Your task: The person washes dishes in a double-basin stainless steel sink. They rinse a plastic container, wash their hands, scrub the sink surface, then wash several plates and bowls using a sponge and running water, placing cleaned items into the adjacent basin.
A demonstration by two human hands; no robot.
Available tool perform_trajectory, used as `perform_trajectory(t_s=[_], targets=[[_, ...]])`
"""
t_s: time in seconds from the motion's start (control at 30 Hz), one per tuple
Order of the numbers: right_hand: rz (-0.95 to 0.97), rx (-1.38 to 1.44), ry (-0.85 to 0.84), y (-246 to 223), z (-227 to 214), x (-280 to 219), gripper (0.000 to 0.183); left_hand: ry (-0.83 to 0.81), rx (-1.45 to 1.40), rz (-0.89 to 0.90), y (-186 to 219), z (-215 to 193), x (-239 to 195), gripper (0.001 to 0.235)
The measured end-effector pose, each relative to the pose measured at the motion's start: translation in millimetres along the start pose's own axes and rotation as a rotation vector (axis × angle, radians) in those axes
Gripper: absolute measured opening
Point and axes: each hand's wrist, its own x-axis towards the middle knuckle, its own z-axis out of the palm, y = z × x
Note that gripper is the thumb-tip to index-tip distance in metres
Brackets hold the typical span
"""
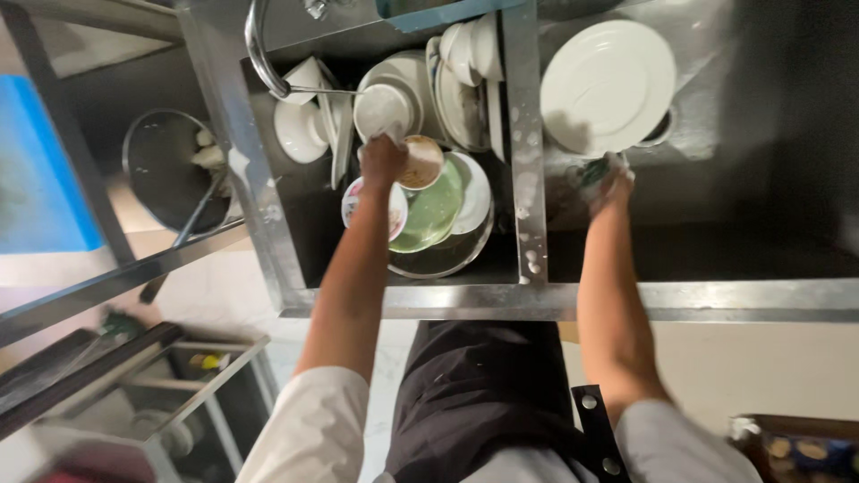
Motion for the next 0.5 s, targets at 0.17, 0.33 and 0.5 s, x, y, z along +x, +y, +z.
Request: perform_trajectory(t_s=[0.17, 0.33, 0.5], targets=[[-0.354, 0.311, -0.076, -8.4, -7.6, -124.5, 0.045, -0.118, 0.202, 0.138, -24.6, 16.2, 28.5, 0.037], [-0.506, 0.077, -0.355, 22.2, 44.1, -195.8, 0.045, 0.028, 0.248, 0.293, -31.7, 9.4, 25.7, 0.036], [-0.379, -0.022, -0.636, 90.7, 108.6, -201.2, 0.037, 0.105, -0.322, 0.16, -31.9, 1.8, 24.0, 0.042]])
